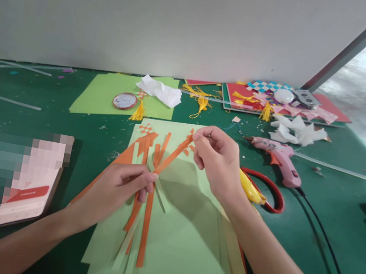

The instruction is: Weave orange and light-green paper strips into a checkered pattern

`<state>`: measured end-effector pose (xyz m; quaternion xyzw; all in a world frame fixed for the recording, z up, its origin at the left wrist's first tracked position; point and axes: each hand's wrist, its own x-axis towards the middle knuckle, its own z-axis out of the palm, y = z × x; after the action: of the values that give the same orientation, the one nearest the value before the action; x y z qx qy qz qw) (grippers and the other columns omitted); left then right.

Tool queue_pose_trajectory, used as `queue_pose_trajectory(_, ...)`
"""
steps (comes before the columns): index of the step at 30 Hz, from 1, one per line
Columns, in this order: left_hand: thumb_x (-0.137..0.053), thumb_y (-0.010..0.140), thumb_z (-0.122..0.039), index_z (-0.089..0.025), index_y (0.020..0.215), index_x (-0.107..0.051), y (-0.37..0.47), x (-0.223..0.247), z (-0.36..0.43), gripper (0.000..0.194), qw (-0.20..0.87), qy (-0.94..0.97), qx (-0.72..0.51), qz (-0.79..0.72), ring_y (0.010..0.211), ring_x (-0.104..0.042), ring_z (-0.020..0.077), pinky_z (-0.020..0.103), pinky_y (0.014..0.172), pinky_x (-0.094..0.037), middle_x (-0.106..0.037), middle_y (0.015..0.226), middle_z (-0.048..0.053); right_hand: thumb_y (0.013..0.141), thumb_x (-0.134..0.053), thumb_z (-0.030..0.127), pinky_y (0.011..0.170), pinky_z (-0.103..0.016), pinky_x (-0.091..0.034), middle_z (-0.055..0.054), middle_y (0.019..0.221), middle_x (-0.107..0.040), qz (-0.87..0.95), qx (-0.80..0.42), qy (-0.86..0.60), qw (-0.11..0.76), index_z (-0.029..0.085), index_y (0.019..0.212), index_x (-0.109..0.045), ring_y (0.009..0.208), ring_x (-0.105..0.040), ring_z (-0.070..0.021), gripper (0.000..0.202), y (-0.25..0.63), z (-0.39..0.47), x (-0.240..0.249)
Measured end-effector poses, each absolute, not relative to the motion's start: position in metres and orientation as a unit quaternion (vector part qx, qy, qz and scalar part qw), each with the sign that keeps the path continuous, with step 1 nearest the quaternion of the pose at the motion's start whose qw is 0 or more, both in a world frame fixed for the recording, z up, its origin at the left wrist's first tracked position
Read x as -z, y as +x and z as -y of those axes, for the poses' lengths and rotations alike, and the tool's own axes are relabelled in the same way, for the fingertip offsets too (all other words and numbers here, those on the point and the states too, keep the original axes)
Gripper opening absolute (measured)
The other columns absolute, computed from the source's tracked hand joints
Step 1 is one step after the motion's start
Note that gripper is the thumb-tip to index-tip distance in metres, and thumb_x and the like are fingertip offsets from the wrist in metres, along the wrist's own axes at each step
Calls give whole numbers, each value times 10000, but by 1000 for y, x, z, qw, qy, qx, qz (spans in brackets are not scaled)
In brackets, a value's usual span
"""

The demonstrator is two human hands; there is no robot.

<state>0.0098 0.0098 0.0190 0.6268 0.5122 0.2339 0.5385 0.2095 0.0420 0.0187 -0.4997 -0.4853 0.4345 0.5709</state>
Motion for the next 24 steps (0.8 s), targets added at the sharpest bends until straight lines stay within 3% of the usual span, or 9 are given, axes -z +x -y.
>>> queue_pose_trajectory(12,-427,994,-380,-189,836,-639,8,-10,-8,326,547,652,-264,-454,693,-616,102,195,634,-445,-664,740,-14,819,-547,150,420,-234,-209,90,445,-355,468,-430,-507,582,179,693,-544,391,-333,-60,129,212,-45,-17)
queue_pose_trajectory(17,-420,1000,-331,-177,806,-635,6,-15,-8,328,497,707,-240,-442,605,-551,90,207,618,-413,-611,656,-28,823,-546,147,423,-230,-212,89,429,-351,472,-433,-511,574,181,687,-549,391,-326,-62,140,211,-45,-17)
queue_pose_trajectory(21,-393,1003,-381,-173,835,-659,6,-16,-9,377,521,673,-262,-454,654,-579,116,228,622,-422,-634,684,-6,820,-549,169,427,-229,-207,80,457,-367,467,-444,-517,563,183,679,-534,407,-334,-64,143,214,-47,-17)
queue_pose_trajectory(24,-346,1009,-432,-169,975,-679,5,-14,-10,426,524,635,-305,-478,706,-607,135,245,649,-449,-656,744,12,800,-556,188,421,-227,-195,76,463,-350,474,-479,-531,514,187,611,-478,409,-330,-63,204,220,-50,-16)
